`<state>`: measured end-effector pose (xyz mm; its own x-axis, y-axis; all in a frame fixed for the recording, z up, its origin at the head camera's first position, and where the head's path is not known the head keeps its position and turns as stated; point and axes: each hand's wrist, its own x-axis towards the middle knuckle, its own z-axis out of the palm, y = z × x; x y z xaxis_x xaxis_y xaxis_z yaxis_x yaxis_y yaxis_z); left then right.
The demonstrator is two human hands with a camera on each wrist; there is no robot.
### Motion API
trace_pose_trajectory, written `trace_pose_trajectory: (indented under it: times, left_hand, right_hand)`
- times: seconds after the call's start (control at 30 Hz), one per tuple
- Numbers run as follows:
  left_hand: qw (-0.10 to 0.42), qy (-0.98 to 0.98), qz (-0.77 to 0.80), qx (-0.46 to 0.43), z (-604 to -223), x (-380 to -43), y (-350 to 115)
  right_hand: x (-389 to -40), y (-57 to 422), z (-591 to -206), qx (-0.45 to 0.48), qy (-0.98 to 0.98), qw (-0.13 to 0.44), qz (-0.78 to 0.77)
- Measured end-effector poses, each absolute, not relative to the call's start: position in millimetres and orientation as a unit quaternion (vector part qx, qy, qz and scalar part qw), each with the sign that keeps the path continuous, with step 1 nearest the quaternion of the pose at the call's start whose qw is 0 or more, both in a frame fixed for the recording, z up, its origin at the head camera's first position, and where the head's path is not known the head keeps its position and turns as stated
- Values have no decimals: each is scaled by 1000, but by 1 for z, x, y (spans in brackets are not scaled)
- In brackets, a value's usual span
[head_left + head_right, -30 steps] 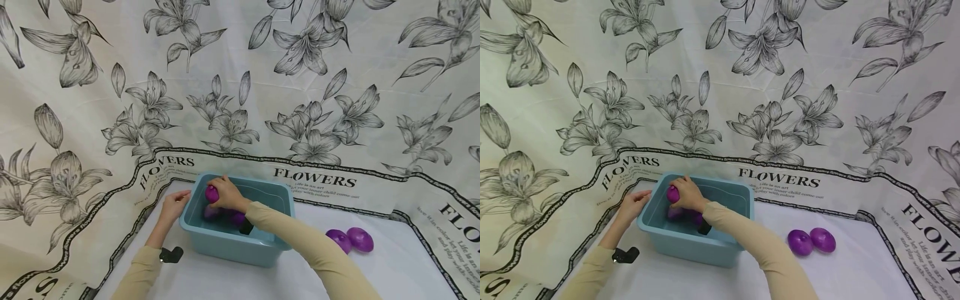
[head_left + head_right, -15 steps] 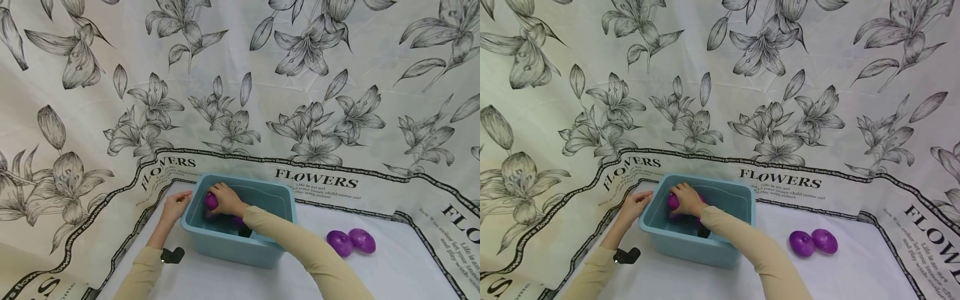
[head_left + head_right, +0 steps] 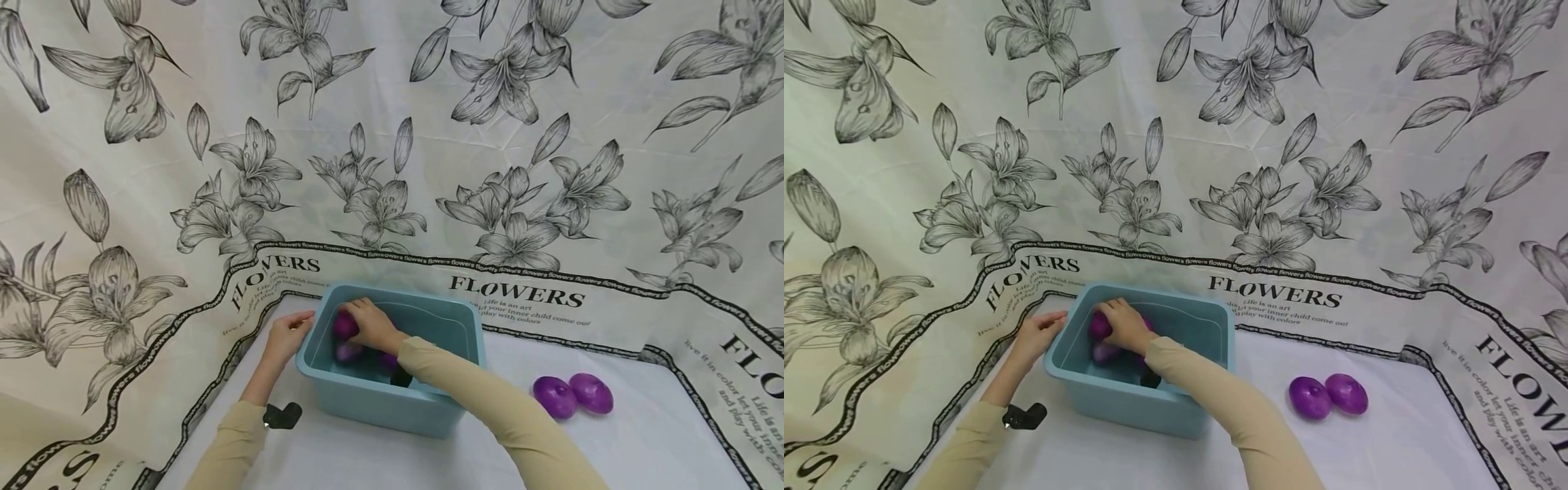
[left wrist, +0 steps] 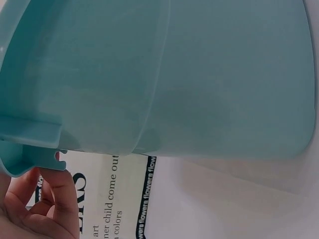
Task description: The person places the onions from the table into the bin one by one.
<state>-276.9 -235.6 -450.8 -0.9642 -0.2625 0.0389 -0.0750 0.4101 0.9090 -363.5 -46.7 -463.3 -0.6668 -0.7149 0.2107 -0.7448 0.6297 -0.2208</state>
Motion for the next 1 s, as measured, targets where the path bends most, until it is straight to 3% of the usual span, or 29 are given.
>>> trace_pose_trajectory:
  times: [0.57,1.0]
  left_hand:
    - [82,-845,-521,94,-448,-273,-235]
    - [84,-848,-515,89,-448,-272,-237]
  right_hand:
    - [-366,-4,-406,390,-904,66,165]
    - [-373,74,-377,303,-902,175,253]
